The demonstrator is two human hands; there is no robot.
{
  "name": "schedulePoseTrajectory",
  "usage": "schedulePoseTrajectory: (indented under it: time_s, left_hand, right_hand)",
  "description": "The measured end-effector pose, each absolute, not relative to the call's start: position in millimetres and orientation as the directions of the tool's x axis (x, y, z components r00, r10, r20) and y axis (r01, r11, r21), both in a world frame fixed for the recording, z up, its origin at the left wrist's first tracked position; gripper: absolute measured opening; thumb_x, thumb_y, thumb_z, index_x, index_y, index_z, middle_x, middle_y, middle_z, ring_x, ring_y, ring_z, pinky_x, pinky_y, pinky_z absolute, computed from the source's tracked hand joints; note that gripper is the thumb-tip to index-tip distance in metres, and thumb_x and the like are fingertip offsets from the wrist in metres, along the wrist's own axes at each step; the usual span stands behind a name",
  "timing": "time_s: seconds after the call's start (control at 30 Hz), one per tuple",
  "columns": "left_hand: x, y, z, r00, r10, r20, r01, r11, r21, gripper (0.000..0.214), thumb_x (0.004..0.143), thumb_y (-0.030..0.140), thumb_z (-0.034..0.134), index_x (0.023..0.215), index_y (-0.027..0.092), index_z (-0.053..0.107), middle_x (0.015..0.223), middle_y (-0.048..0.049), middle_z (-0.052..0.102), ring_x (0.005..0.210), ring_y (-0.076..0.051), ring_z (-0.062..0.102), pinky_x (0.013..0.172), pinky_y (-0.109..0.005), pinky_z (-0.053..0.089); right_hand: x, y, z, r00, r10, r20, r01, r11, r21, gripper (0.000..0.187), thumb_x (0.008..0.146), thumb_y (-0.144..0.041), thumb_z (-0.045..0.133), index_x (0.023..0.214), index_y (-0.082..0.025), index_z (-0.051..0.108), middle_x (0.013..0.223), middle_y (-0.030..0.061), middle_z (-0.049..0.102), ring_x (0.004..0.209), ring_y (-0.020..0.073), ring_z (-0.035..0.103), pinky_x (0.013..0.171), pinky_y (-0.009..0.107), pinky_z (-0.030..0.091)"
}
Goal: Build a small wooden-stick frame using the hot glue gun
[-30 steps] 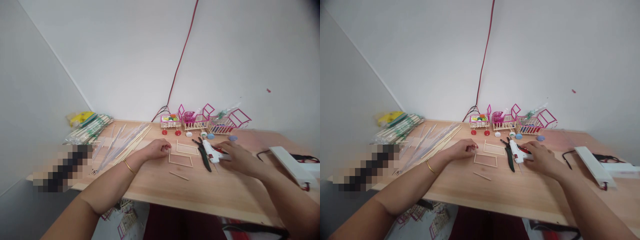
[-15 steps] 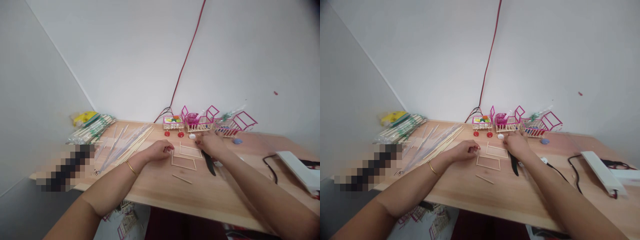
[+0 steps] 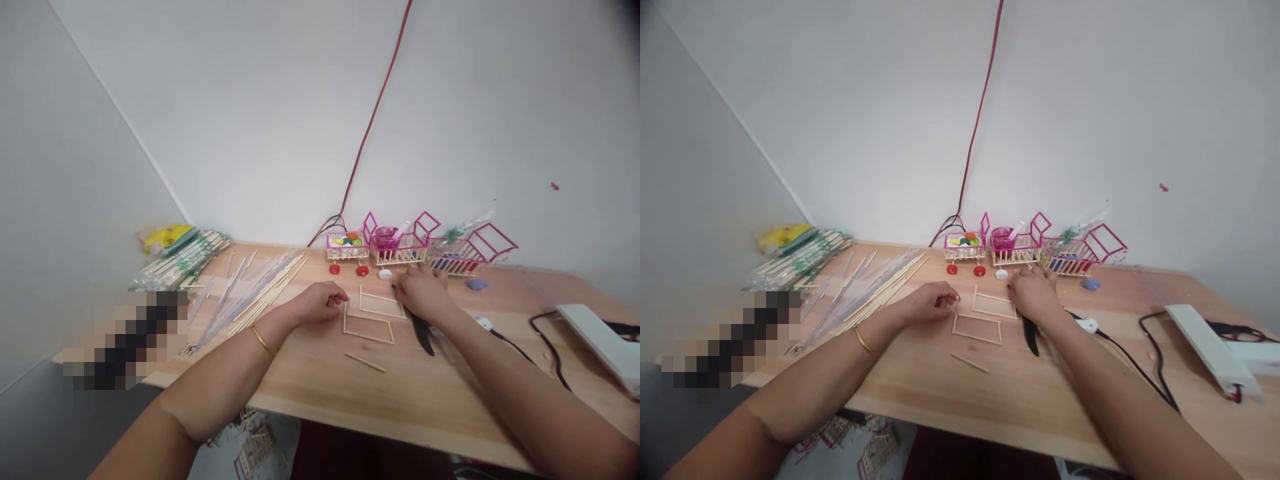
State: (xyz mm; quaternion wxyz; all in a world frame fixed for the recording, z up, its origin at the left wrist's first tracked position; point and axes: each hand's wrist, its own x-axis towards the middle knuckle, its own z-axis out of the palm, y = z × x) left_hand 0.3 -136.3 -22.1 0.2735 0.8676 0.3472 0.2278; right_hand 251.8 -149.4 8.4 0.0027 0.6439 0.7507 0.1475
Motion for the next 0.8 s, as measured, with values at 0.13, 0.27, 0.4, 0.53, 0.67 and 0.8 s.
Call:
schedulePoseTrajectory:
  time_s: [0.13,0.27,0.4,0.53,0.67,0.8]
  left_hand:
    - [0.2,-135.7,-22.2,0.654,0.732,0.19,0.487,-0.599,0.635,0.031,0.063,0.009,0.054,0.092,0.014,0.063,0.08,-0.0025,0.06,0.067,-0.01,0.051,0.065,-0.021,0.042]
    - [0.3,-136.8,-19.8,0.657,0.733,0.178,0.498,-0.598,0.628,0.031,0.063,0.01,0.054,0.092,0.014,0.063,0.081,-0.0026,0.06,0.066,-0.01,0.05,0.064,-0.021,0.042]
    - [0.2,-136.9,-20.3,0.661,0.728,0.185,0.494,-0.607,0.622,0.031,0.063,0.009,0.053,0.092,0.013,0.063,0.081,-0.0029,0.06,0.065,-0.009,0.05,0.064,-0.02,0.042]
    - [0.0,-136.2,-22.7,0.653,0.731,0.199,0.49,-0.608,0.624,0.031,0.063,0.009,0.053,0.092,0.014,0.063,0.08,-0.0025,0.06,0.067,-0.01,0.051,0.064,-0.02,0.042]
    - [-0.3,-136.1,-22.7,0.654,0.731,0.197,0.484,-0.604,0.634,0.03,0.063,0.01,0.054,0.092,0.014,0.063,0.08,-0.0027,0.06,0.067,-0.01,0.051,0.064,-0.02,0.042]
    - [-0.6,-136.0,-22.5,0.659,0.728,0.19,0.488,-0.606,0.628,0.031,0.062,0.011,0.055,0.092,0.014,0.063,0.079,-0.0024,0.06,0.066,-0.01,0.051,0.063,-0.02,0.041]
  right_hand:
    - [259.2,-152.1,14.5,-0.16,0.961,0.226,0.972,0.113,0.207,0.026,0.084,-0.021,0.04,0.079,-0.017,0.065,0.095,0.0129,0.06,0.1,0.0297,0.043,0.072,0.039,0.024]
    - [260.3,-149.5,14.1,-0.171,0.965,0.2,0.971,0.13,0.199,0.025,0.083,-0.025,0.043,0.079,-0.019,0.067,0.095,0.0112,0.06,0.099,0.0282,0.043,0.074,0.038,0.024]
    - [255.0,-146.5,8.9,-0.187,0.965,0.183,0.965,0.146,0.218,0.024,0.08,-0.024,0.045,0.077,-0.018,0.067,0.091,0.012,0.062,0.096,0.0278,0.044,0.073,0.038,0.024]
    - [249.6,-145.2,5.0,-0.196,0.964,0.177,0.957,0.149,0.247,0.024,0.08,-0.021,0.044,0.079,-0.015,0.067,0.091,0.0148,0.062,0.094,0.0289,0.045,0.074,0.04,0.024]
    - [245.7,-143.1,7.2,-0.223,0.962,0.158,0.952,0.181,0.246,0.022,0.078,-0.024,0.046,0.082,-0.015,0.066,0.093,0.0146,0.062,0.094,0.0287,0.046,0.077,0.041,0.026]
    - [248.6,-141.0,19.9,-0.203,0.966,0.161,0.959,0.164,0.23,0.024,0.077,-0.03,0.045,0.082,-0.015,0.063,0.095,0.0144,0.061,0.092,0.0289,0.048,0.074,0.04,0.03]
